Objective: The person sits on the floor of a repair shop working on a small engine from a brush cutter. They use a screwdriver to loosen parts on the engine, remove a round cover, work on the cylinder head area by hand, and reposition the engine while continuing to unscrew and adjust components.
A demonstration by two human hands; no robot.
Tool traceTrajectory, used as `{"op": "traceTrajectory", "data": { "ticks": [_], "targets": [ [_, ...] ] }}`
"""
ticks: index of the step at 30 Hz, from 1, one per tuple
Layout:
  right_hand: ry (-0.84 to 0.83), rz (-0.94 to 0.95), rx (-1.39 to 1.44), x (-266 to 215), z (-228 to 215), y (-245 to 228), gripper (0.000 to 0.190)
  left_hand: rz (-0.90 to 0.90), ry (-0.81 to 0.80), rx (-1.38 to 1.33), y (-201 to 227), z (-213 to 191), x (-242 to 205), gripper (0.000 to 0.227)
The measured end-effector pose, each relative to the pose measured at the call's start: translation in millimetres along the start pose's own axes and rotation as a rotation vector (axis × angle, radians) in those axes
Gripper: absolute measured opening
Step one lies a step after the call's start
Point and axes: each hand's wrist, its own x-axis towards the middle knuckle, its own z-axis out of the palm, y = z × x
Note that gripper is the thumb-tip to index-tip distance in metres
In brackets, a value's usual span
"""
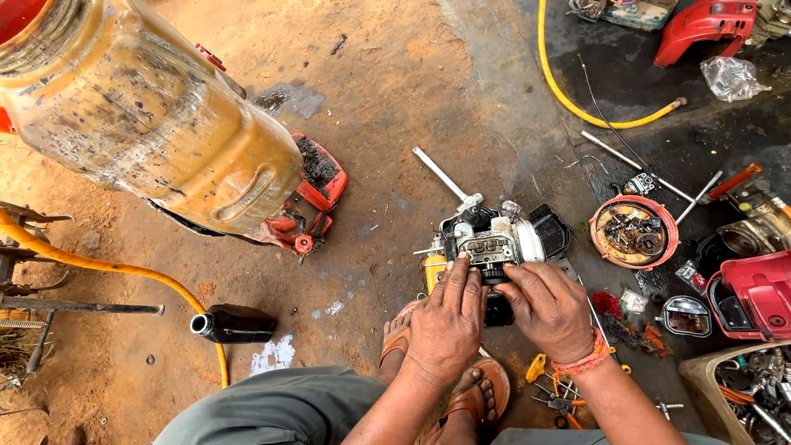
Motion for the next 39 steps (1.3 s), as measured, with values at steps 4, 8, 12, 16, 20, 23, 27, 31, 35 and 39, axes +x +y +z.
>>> {"op": "traceTrajectory", "data": {
  "ticks": [4, 8, 12, 16, 20, 23, 27, 31, 35, 39],
  "targets": [
    [-0.027, -0.015, -0.036, -0.6, -1.9, 0.4, 0.029, -0.014, -0.051, 0.001, 1.6, -3.2, 2.2, 0.038],
    [-0.010, -0.062, -0.093, -5.3, 3.2, 4.0, 0.030, -0.006, -0.036, 0.014, 2.6, 0.0, 1.2, 0.038],
    [0.017, -0.088, -0.131, -12.8, 11.3, 10.0, 0.030, -0.014, 0.003, -0.002, 4.5, 4.4, -0.9, 0.037],
    [0.047, -0.082, -0.131, -11.7, 14.3, 8.7, 0.029, -0.009, -0.011, 0.047, 6.9, 2.3, 0.5, 0.037],
    [0.051, -0.067, -0.122, -12.6, 14.0, 6.4, 0.029, -0.013, 0.017, 0.028, 8.3, 4.4, 0.7, 0.037],
    [0.065, -0.058, -0.105, -12.2, 13.6, 5.5, 0.029, -0.006, 0.005, 0.033, 8.0, 3.5, 1.7, 0.039],
    [0.072, -0.070, -0.084, -6.7, 8.8, -0.2, 0.030, -0.003, -0.002, 0.079, 4.9, 0.7, 2.7, 0.042],
    [0.033, -0.057, -0.081, -3.3, 3.3, -5.3, 0.030, -0.004, -0.042, 0.090, 2.4, -2.4, 3.6, 0.046],
    [-0.025, -0.034, -0.100, 2.6, -6.7, -11.3, 0.031, -0.013, -0.059, 0.068, 1.4, -2.2, 2.7, 0.043],
    [-0.166, -0.107, -0.244, 10.0, -15.1, -9.0, 0.032, -0.001, -0.007, 0.052, 3.0, 2.2, 3.4, 0.040]
  ]
}}
